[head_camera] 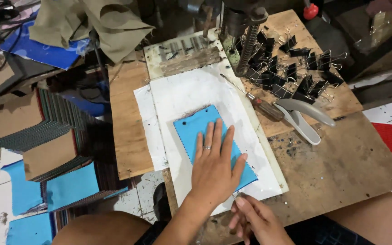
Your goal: The person uses a drill press to punch holes in stacks of colored paper and then staples the edges to assemble notebooks. They handle multiple stacks, aligning them under the drill and using a stapler to secure the pages.
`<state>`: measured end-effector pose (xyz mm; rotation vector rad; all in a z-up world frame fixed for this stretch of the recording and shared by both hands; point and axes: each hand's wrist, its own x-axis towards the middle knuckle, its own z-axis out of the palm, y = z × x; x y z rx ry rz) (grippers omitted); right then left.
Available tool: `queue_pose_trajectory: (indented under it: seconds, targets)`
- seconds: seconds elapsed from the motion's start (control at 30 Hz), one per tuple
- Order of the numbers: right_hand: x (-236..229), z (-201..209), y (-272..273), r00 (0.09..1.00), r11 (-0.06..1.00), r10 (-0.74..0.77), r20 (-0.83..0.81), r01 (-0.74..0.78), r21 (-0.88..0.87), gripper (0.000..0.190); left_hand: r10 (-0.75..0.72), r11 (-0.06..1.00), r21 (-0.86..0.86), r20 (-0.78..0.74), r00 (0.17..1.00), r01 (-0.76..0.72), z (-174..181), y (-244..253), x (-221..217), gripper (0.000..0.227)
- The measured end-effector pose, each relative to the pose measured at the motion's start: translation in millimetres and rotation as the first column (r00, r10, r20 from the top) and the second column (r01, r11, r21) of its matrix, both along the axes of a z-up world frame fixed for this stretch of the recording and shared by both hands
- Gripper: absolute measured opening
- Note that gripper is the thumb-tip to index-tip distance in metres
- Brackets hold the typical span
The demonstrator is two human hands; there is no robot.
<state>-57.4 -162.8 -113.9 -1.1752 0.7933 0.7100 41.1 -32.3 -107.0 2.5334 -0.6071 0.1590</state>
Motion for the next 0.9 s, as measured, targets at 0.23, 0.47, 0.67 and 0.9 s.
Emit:
queue_pose_trajectory:
  seconds: [0.23,0.47,0.67,0.9]
  targets:
    - [-21.4,10.8,-6.4,0.999,0.986,0.000,-0.043,-0.008,-0.169,0.039,0.027,0.999,0.028,0.054,0.998,-0.028,-4.4,-0.9,1.3,0.067]
    - [-30.1,-66.2,-151.9,0.762,0.955,0.272,0.587,-0.142,-0.259,0.080,0.148,0.845,-0.513,-0.048,0.988,-0.151,28.5,12.8,-24.9,0.046]
    - [42.4,52.9,-101.5,0.865,0.301,0.440,-0.242,-0.396,-0.867,0.068,0.162,0.196,-0.344,-0.912,0.377,-0.918,63.0,9.7,-53.0,0.080]
    - [39.2,16.0,-49.8,0.564,0.740,0.567,0.600,-0.029,-0.672,0.048,0.081,0.180,-0.456,-0.876,0.475,-0.872,44.4,0.6,-56.7,0.086]
